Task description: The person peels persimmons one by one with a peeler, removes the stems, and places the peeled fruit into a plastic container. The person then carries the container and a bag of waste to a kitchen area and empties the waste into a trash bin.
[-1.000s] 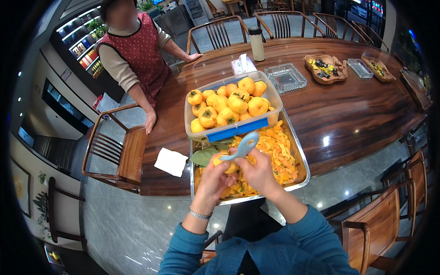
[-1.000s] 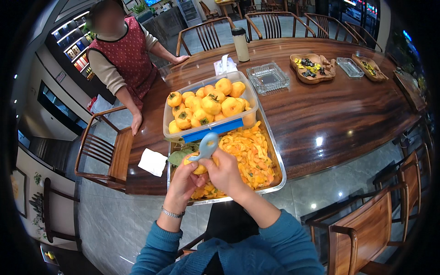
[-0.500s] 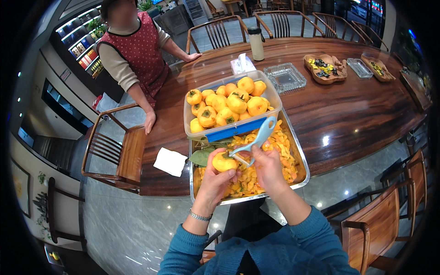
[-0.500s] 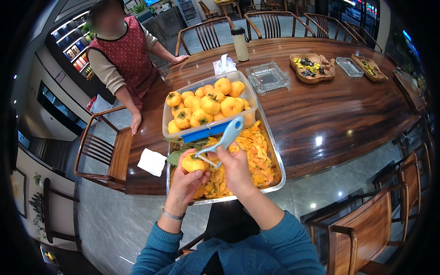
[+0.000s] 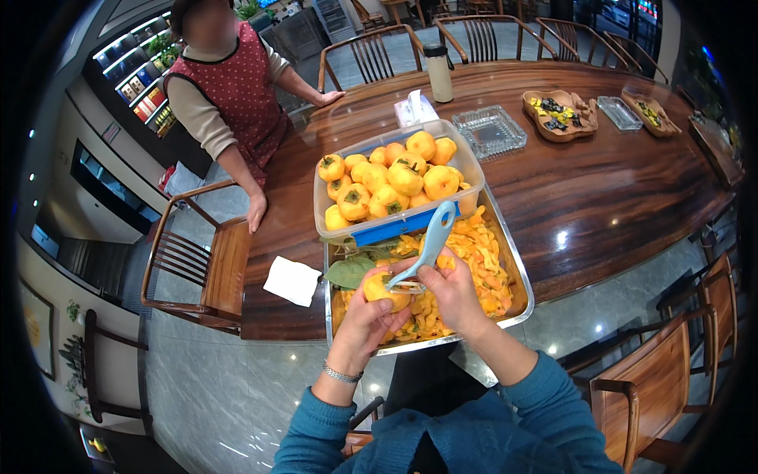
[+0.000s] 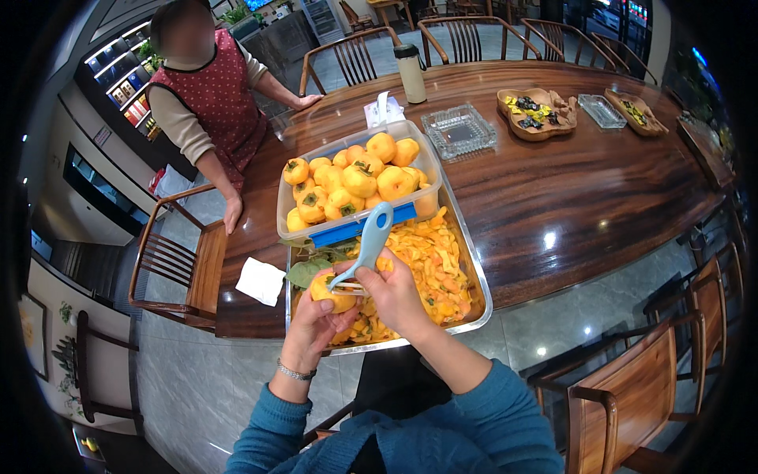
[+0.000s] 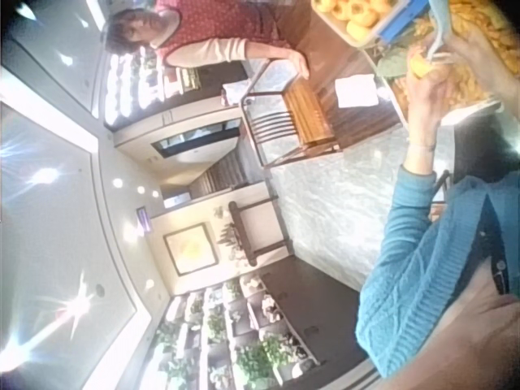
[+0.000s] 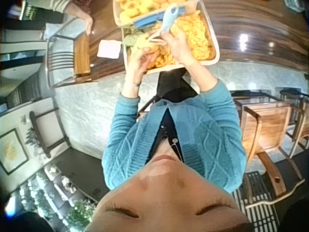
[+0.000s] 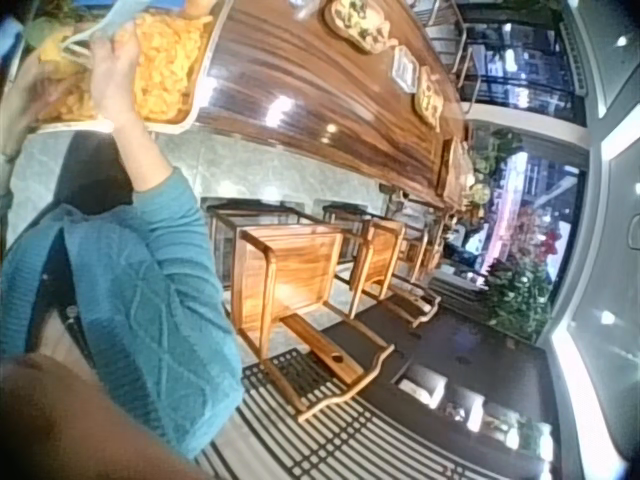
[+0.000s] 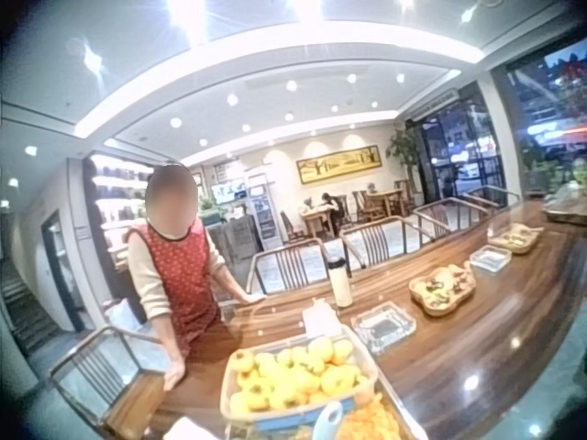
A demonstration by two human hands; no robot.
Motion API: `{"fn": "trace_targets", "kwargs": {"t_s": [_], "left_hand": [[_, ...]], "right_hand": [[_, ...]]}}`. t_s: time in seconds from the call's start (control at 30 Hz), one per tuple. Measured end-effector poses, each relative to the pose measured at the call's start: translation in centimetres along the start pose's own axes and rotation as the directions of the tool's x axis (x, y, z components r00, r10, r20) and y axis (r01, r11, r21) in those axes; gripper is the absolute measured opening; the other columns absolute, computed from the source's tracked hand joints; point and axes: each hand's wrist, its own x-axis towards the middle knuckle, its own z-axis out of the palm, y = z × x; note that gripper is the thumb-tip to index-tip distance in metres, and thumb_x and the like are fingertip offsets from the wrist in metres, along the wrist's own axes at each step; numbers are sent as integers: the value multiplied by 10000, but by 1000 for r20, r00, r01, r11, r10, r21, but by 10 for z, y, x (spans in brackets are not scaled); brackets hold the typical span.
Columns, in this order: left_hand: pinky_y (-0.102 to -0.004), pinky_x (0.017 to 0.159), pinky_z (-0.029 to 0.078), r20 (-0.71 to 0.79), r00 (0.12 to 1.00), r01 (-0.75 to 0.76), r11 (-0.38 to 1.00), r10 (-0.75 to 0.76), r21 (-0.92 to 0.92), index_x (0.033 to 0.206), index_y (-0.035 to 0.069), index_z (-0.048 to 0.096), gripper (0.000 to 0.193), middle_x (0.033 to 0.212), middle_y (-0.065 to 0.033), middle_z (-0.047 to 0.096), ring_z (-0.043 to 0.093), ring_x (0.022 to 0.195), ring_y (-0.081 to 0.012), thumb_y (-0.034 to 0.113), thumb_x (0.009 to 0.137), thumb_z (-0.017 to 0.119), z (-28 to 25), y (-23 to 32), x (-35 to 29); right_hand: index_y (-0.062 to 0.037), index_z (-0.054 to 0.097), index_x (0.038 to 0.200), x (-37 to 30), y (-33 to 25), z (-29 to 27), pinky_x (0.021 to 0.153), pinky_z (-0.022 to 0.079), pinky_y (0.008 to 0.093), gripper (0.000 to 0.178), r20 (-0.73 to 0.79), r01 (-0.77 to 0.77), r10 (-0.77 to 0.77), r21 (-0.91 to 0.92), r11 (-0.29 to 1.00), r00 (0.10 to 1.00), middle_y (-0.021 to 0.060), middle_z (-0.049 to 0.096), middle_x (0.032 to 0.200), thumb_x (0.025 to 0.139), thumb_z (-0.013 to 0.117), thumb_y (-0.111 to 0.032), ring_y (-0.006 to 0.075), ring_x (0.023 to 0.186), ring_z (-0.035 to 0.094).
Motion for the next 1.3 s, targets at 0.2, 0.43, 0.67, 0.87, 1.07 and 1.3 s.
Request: {"fn": "trace_targets", "kwargs": {"t_s": [0.2,0.43,0.67,0.87,1.07,1.3], "left_hand": [[-208,383,385,122,982,168,964,-145,-207,1178,-14,441,555,959,-190,556,505,569,-183,301,740,573,-8,3,7],[-227,606,469,-170,961,-179,957,220,228,1262,80,312,431,959,-128,546,569,755,-184,77,878,507,15,-11,5],[-243,519,444,-83,994,-47,978,65,201,1232,80,378,531,923,-105,537,561,668,-195,76,770,640,6,3,-1],[-247,575,446,-74,997,-2,999,-1,-38,1249,85,392,561,970,-129,552,560,723,-211,55,746,638,7,4,-4],[-262,651,467,-100,985,-117,974,139,195,1299,96,317,614,1027,-100,527,564,815,-190,-22,768,603,9,1,1],[-264,624,470,-125,969,-180,953,215,242,1295,113,294,607,1068,-100,510,547,778,-174,-41,784,584,16,-8,-2]], "right_hand": [[27,527,1079,2,4,-4,811,496,279,197,78,155,-143,-174,972,987,129,639,1002,897,487,-37,179,904,617],[19,591,1031,-8,11,7,661,514,270,178,-127,22,-22,-1,1000,992,87,644,959,887,516,-55,146,777,621],[2,533,1064,3,4,-4,800,492,302,177,-16,88,-89,-68,994,996,101,632,959,907,501,-72,185,854,622],[4,491,1102,9,1,-4,856,479,332,205,-156,26,20,288,957,988,134,622,995,924,482,-97,199,951,608],[12,493,1084,-3,-7,11,806,486,288,198,-82,68,-59,108,992,995,111,624,1019,928,482,-109,162,908,605],[25,468,1089,-11,-2,24,825,489,282,193,-123,-30,42,95,995,992,148,615,1060,929,459,-82,177,936,607]]}}
